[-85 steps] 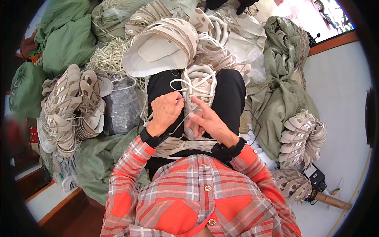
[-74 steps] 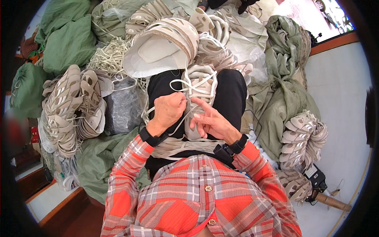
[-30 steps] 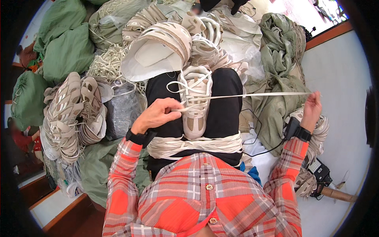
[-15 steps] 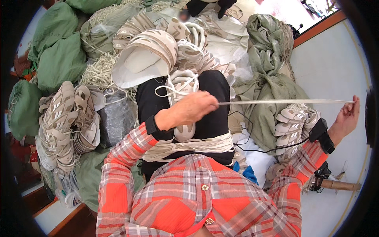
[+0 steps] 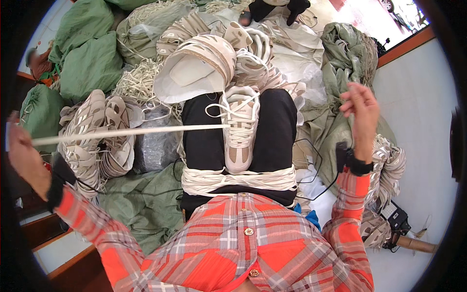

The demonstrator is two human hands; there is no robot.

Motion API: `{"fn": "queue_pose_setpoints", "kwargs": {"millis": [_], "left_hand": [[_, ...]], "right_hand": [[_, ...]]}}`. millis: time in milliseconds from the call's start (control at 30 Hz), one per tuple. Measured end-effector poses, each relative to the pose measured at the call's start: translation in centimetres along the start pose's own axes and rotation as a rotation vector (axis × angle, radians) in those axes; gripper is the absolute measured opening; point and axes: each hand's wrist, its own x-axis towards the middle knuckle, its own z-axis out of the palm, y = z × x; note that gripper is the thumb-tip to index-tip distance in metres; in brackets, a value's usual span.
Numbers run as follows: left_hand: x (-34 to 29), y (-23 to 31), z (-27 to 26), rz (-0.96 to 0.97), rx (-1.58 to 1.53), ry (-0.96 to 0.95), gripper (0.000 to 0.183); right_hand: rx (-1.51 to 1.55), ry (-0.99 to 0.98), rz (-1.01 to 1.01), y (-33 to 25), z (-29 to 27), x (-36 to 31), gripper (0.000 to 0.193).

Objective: Thread laces through the eyelets of a shoe upper.

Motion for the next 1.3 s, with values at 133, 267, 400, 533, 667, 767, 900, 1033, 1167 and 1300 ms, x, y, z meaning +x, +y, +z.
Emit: {"fn": "queue_pose_setpoints", "kwargs": {"millis": [133,267,400,533,667,767,900,1033,1167,1300], "left_hand": [[-14.4,6.4,11.6,-0.323,-0.828,-0.617,0.029],[-22.2,19.1,18.3,-0.780,-1.084,-1.113,0.021],[-24.9,23.2,21.7,-0.602,-0.972,-1.149,0.014],[-26.0,23.3,23.3,-0.292,-0.740,-1.036,0.014],[-25.8,23.6,23.8,-0.124,-0.667,-0.935,0.014],[-25.5,23.9,24.3,-0.042,-0.611,-0.946,0.012],[-25.1,23.9,24.7,0.088,-0.551,-0.980,0.011],[-24.0,23.1,25.5,-0.098,-0.836,-1.320,0.010],[-24.9,23.0,25.2,-0.155,-0.926,-1.324,0.006],[-25.2,25.3,23.4,0.057,-0.613,-1.114,0.033]], "right_hand": [[0.065,-0.252,0.191,4.1,6.2,-2.6,0.015],[-0.043,-0.507,0.269,5.6,12.4,-5.0,0.014],[-0.107,-0.581,0.199,6.8,13.5,-6.3,0.015],[-0.124,-0.591,0.195,8.0,13.5,-6.7,0.016],[-0.150,-0.603,0.211,8.2,13.4,-7.0,0.016],[-0.154,-0.598,0.236,7.9,13.4,-7.1,0.016],[-0.107,-0.601,0.209,7.6,13.2,-7.4,0.016],[-0.055,-0.598,0.245,8.0,13.1,-7.5,0.016],[-0.046,-0.579,0.286,8.4,13.5,-7.5,0.015],[-0.148,-0.578,0.151,8.8,14.5,-7.7,0.016]]}}
